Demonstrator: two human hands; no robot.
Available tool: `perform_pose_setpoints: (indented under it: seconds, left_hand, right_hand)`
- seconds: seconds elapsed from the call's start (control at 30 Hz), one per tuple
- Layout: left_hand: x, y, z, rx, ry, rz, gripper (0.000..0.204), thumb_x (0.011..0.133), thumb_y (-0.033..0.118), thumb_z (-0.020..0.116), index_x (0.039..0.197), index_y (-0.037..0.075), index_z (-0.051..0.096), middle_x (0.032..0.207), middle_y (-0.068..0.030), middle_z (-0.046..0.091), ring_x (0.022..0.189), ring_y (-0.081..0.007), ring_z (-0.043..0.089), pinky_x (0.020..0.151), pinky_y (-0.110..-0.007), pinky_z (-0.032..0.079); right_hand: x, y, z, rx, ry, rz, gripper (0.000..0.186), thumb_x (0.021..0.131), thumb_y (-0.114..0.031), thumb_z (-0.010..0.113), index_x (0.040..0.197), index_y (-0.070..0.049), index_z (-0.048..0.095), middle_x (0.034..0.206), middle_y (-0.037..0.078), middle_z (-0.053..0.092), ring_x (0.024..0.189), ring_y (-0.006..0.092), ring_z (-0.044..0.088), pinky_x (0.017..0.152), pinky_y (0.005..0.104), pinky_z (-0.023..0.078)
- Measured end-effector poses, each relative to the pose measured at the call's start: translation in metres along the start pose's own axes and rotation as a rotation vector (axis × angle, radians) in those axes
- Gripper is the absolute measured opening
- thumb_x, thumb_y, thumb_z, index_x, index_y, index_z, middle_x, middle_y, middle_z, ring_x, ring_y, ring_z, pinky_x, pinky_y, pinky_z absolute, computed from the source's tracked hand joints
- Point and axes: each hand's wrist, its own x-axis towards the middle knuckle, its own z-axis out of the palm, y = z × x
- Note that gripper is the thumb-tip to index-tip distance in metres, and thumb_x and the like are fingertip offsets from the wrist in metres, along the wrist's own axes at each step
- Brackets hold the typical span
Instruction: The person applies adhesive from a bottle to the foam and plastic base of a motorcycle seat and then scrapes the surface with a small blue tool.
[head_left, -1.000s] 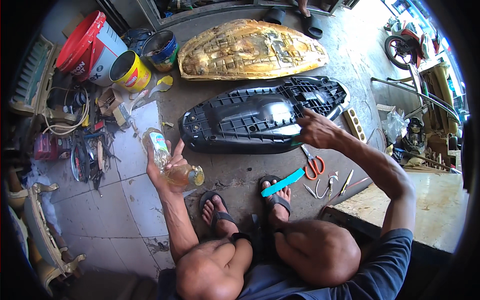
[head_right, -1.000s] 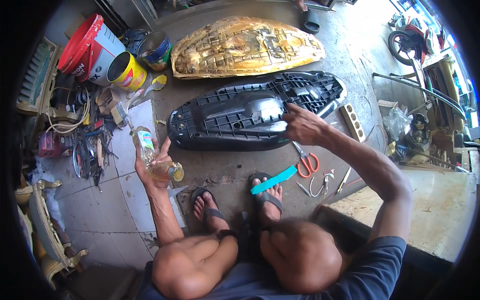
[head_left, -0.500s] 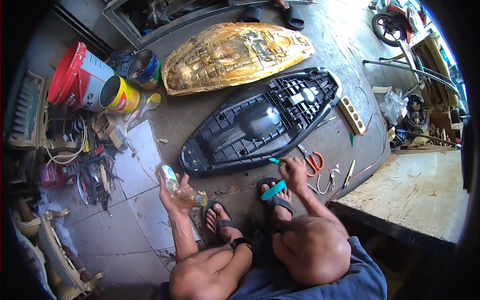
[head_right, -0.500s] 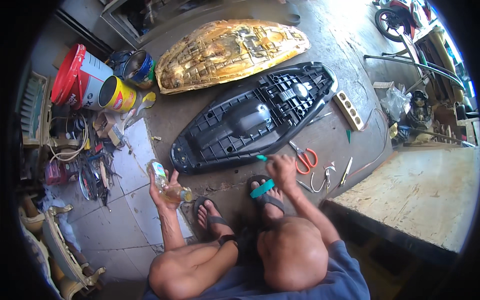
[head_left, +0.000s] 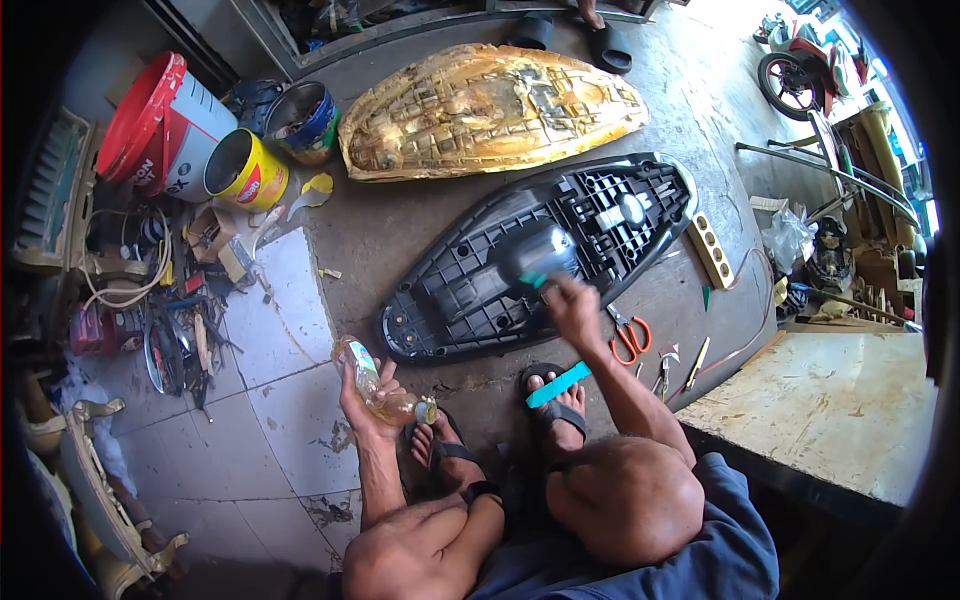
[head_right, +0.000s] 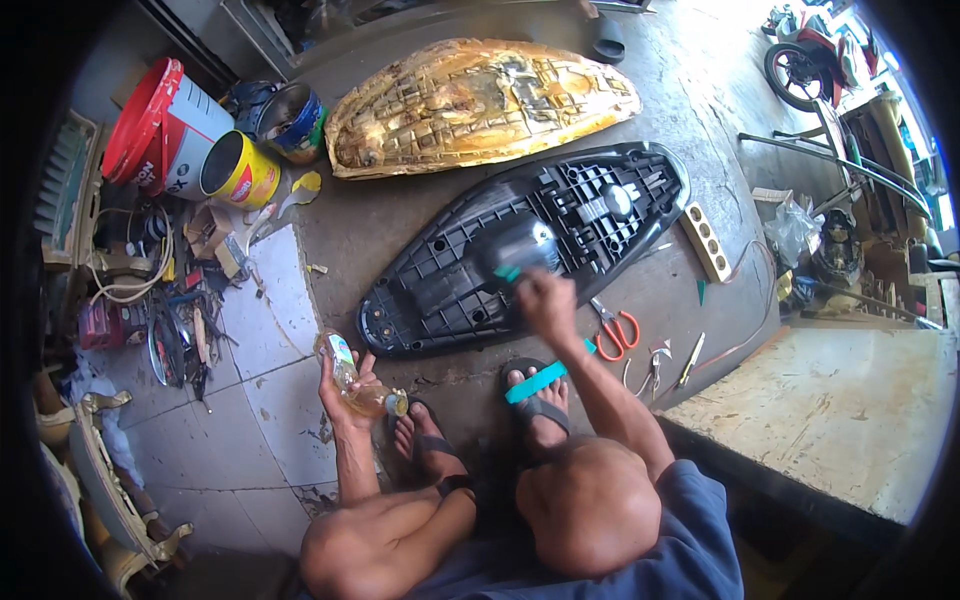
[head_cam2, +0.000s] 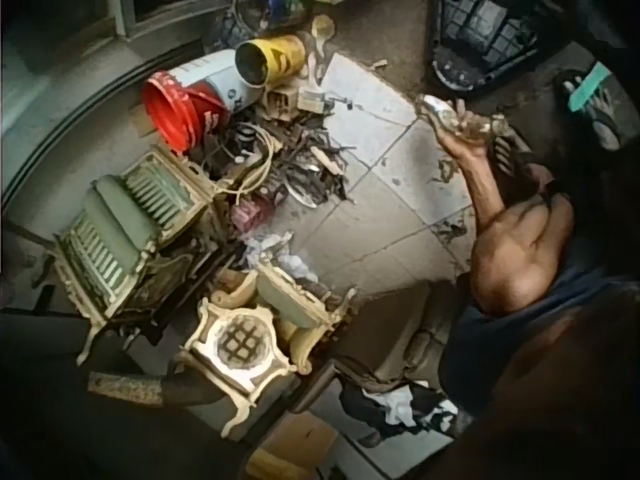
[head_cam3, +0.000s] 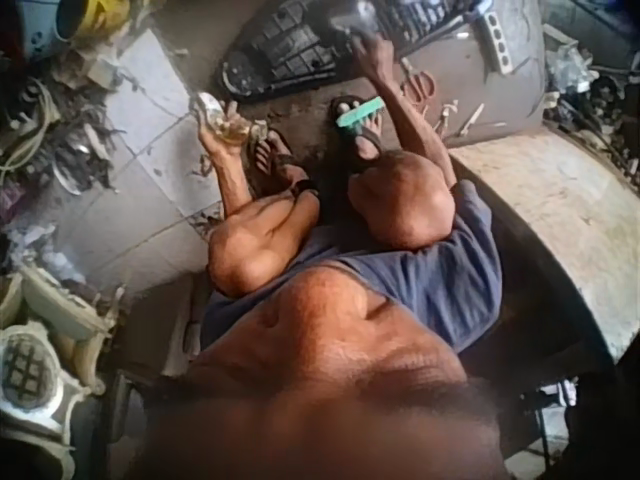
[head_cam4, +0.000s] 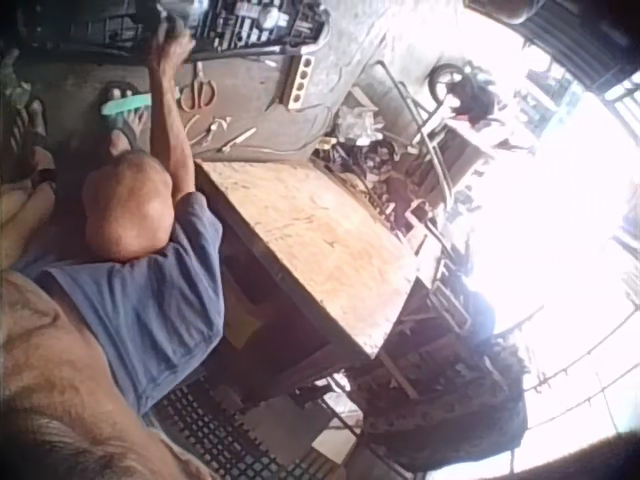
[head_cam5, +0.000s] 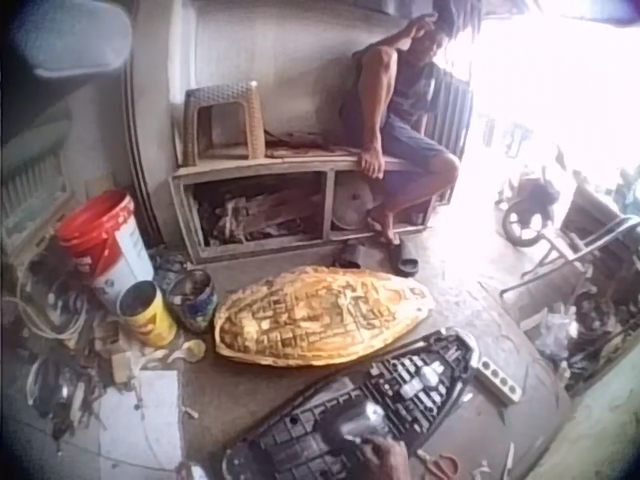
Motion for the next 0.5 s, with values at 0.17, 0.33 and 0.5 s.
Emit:
perform_pose_setpoints:
  seconds: [0.17, 0.33, 0.5]
  left_hand:
    - [0.000, 0.010, -0.006, -0.042, -0.027, -0.039, 0.051, 0.094, 0.052, 0.054, 0.103, 0.002, 0.061, 0.109, -0.0168, 0.055, 0.048, -0.0101, 0.045, 0.047, -0.025, 0.038]
    - [0.009, 0.011, -0.013, -0.064, -0.074, -0.025, 0.056, 0.095, 0.055, 0.050, 0.104, 0.001, 0.063, 0.092, -0.0142, 0.061, 0.048, -0.0105, 0.048, 0.048, -0.026, 0.038]
    - [0.010, 0.017, -0.021, -0.120, -0.105, -0.077, 0.056, 0.097, 0.055, 0.046, 0.107, 0.003, 0.064, 0.101, -0.0225, 0.068, 0.050, -0.0121, 0.051, 0.051, -0.028, 0.042]
  right_hand:
    - [0.046, 0.008, -0.007, -0.298, -0.082, 0.281, 0.025, 0.089, -0.024, 0.062, 0.103, -0.007, 0.072, 0.082, 0.025, 0.068, 0.077, 0.0388, 0.069, 0.068, 0.0441, 0.053]
    - [0.009, -0.067, 0.049, -0.119, -0.261, -0.434, 0.009, 0.077, -0.012, 0.069, 0.086, -0.010, 0.068, 0.071, 0.008, 0.060, 0.071, 0.0268, 0.059, 0.072, 0.0427, 0.041]
    - [0.025, -0.141, 0.091, -0.085, -0.321, -0.634, 0.012, 0.073, -0.019, 0.070, 0.081, -0.011, 0.065, 0.063, 0.004, 0.058, 0.067, 0.0228, 0.057, 0.074, 0.0396, 0.041]
